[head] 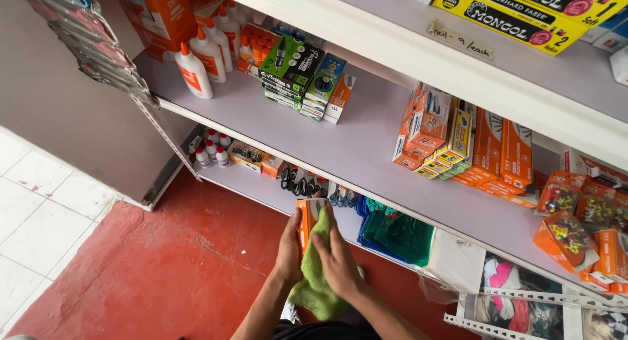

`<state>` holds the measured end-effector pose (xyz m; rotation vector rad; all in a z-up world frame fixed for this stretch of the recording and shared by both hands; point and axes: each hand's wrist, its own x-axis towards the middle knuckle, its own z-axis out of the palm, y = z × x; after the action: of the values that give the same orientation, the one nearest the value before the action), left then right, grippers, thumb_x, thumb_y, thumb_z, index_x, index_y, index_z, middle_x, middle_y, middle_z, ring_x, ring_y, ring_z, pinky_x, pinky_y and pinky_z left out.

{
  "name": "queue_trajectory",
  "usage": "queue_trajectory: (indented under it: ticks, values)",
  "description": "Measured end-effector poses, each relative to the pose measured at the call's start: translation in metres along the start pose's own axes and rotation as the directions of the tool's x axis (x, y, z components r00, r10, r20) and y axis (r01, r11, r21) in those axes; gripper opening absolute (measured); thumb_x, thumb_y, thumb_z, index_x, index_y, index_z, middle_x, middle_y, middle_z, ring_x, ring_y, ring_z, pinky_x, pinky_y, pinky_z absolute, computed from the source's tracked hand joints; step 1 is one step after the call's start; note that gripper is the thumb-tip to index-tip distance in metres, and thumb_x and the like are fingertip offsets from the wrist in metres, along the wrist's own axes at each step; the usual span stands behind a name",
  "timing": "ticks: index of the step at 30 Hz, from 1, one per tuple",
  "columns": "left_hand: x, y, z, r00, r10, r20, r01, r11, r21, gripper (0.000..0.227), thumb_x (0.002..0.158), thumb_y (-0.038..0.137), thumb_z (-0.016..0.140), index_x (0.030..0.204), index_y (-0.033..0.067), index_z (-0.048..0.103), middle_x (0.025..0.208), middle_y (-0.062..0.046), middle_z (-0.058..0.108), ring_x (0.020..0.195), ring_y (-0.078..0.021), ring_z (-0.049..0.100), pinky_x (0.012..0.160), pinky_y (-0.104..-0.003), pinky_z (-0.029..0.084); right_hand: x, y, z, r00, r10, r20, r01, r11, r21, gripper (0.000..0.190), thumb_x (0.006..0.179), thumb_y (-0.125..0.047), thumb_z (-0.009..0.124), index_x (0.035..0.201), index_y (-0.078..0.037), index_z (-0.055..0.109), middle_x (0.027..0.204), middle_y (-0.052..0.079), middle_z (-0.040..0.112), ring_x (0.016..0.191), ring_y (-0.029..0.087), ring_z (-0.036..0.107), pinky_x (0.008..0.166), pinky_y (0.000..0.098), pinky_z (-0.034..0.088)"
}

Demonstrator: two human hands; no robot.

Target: The person is cleaning a shelf and individual stationery boxes using a green cloth.

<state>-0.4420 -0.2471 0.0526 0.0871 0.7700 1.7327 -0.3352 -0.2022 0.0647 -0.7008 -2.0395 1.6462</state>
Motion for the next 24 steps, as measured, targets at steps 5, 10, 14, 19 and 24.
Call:
queue_trajectory:
  ticks: [5, 10, 14, 19, 24]
  values:
    - [-0.005, 0.008, 0.011, 0.997, 0.011, -0.071, -0.010, 1.000, 0.002, 0.065, 0.100, 0.045, 0.034, 0.154, 0.0119, 0.050, 0.141, -0.021, 0.065, 0.121, -0.0313, 0.064, 0.104, -0.042, 0.051, 0.020, 0.006, -0.007, 0.987, 0.119, -0.103, -0.119, 0.993, 0.008, 0.069, 0.100, -0.050, 0.037, 0.162, -0.023, 0.020, 0.166, 0.014, 0.033, 0.151, 0.032, 0.038, 0.120, 0.0423, 0.037]
    - [-0.003, -0.003, 0.002, 0.994, -0.102, -0.039, 0.093, 0.979, -0.184, 0.067, 0.102, 0.049, 0.032, 0.148, 0.0043, 0.053, 0.145, -0.020, 0.061, 0.132, -0.0330, 0.057, 0.114, -0.045, 0.043, 0.029, -0.010, -0.016, 0.911, 0.327, -0.253, -0.319, 0.945, 0.072, 0.074, 0.091, -0.052, 0.053, 0.153, -0.012, 0.043, 0.156, 0.007, 0.053, 0.146, 0.023, 0.047, 0.122, 0.0353, 0.035]
    - [0.005, -0.030, -0.033, 0.985, -0.159, 0.064, 0.171, 0.951, -0.259, 0.063, 0.102, 0.057, 0.038, 0.146, 0.0166, 0.058, 0.130, -0.012, 0.067, 0.112, -0.0259, 0.064, 0.093, -0.040, 0.050, 0.029, 0.036, -0.030, 0.978, 0.082, -0.194, -0.147, 0.924, -0.354, 0.040, 0.105, -0.043, 0.046, 0.123, -0.011, 0.062, 0.061, -0.001, 0.055, 0.040, 0.007, 0.037, 0.032, 0.0216, 0.028]
    - [0.007, -0.039, -0.063, 0.963, -0.243, 0.117, 0.270, 0.853, -0.446, 0.064, 0.102, 0.056, 0.045, 0.140, 0.0066, 0.060, 0.126, -0.017, 0.068, 0.110, -0.0313, 0.065, 0.095, -0.044, 0.052, 0.031, 0.028, -0.025, 0.967, 0.248, -0.056, -0.227, 0.746, -0.626, 0.025, 0.109, -0.042, 0.035, 0.113, -0.018, 0.044, 0.065, 0.010, 0.069, 0.047, 0.031, 0.064, 0.039, 0.0417, 0.040]
    - [-0.001, -0.026, -0.062, 0.958, -0.252, 0.139, 0.288, 0.843, -0.454, 0.069, 0.096, 0.059, 0.047, 0.143, 0.0084, 0.055, 0.139, -0.018, 0.060, 0.121, -0.0365, 0.059, 0.091, -0.056, 0.053, 0.038, 0.061, -0.044, 0.985, 0.141, -0.103, -0.174, 0.841, -0.513, 0.029, 0.099, -0.017, 0.055, 0.128, -0.022, 0.053, 0.098, 0.001, 0.061, 0.036, 0.009, 0.042, 0.031, 0.0242, 0.031]
